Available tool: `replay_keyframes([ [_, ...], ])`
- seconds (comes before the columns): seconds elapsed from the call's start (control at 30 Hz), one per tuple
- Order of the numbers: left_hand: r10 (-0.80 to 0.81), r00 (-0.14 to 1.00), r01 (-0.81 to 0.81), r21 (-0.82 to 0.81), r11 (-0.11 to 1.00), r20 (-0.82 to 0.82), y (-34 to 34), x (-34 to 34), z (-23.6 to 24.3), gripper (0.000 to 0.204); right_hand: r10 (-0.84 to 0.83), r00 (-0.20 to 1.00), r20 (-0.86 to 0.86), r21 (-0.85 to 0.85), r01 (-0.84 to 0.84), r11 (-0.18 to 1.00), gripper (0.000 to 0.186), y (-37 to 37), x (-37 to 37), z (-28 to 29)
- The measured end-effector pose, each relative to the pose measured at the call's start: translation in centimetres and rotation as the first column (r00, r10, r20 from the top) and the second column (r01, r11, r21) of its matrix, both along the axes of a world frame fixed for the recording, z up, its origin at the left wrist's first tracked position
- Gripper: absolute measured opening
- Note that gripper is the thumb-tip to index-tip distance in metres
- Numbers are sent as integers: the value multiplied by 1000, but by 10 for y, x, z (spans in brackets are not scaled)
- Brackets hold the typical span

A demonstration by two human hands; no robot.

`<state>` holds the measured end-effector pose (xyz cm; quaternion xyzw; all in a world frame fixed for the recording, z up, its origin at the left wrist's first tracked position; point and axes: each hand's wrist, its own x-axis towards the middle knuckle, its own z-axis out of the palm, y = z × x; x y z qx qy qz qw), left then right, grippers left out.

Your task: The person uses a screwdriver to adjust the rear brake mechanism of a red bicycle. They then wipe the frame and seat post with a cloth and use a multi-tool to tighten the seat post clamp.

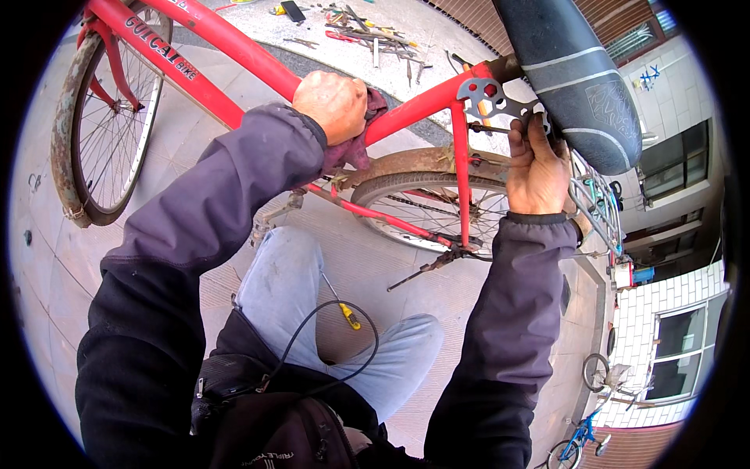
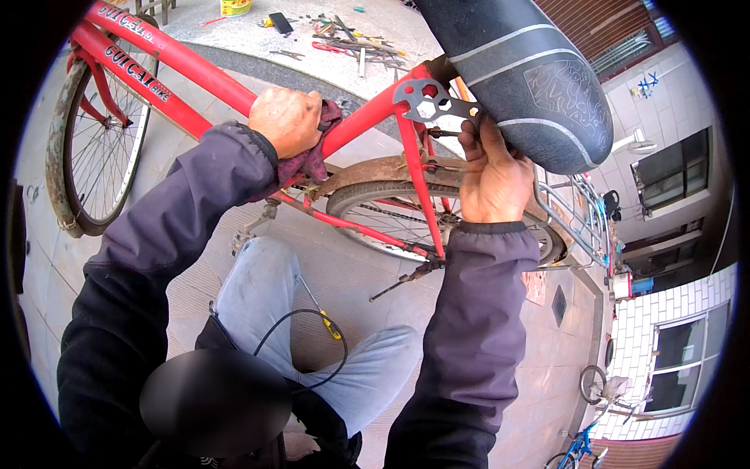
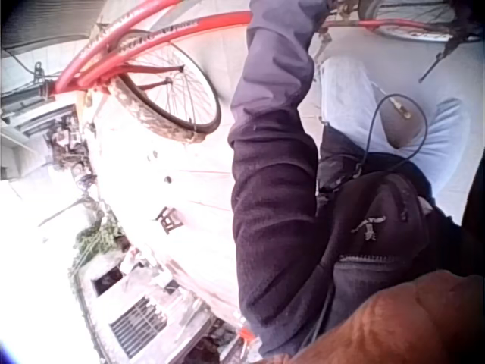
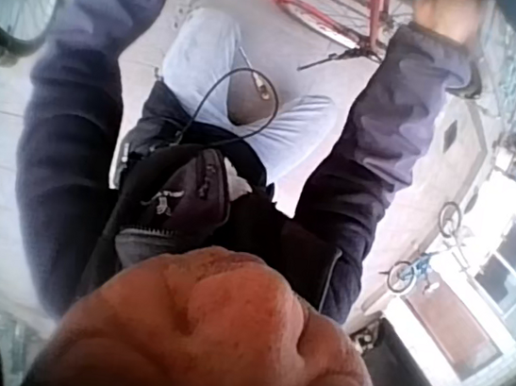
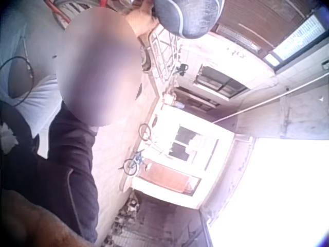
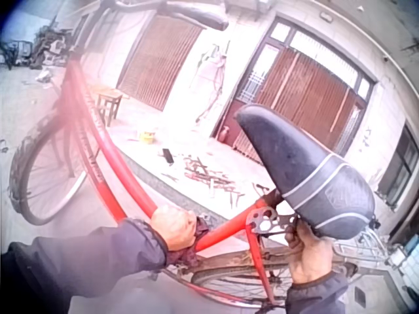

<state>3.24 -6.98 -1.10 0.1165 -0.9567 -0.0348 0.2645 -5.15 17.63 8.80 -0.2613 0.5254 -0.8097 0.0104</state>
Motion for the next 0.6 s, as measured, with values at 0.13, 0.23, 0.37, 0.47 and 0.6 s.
replay_keyframes([
  [0.13,9,995,-8,-19,1000,94,3,2,7,26,-4,1000,-12,-30,3,1000,27,-1,-3,-6],
  [0.23,15,996,-14,-13,1000,92,1,3,6,26,-100,994,-46,-32,98,995,30,-10,5,-12],
  [0.37,15,995,-14,-12,1000,103,2,3,8,25,-239,967,-92,33,243,969,29,-13,16,-13],
  [0.47,13,995,-11,-13,1000,100,2,3,8,25,-307,945,-115,57,315,947,27,-18,23,-14],
  [0.6,18,995,-16,-21,1000,94,4,3,10,25,-368,917,-157,91,384,919,25,-19,26,-17],
])
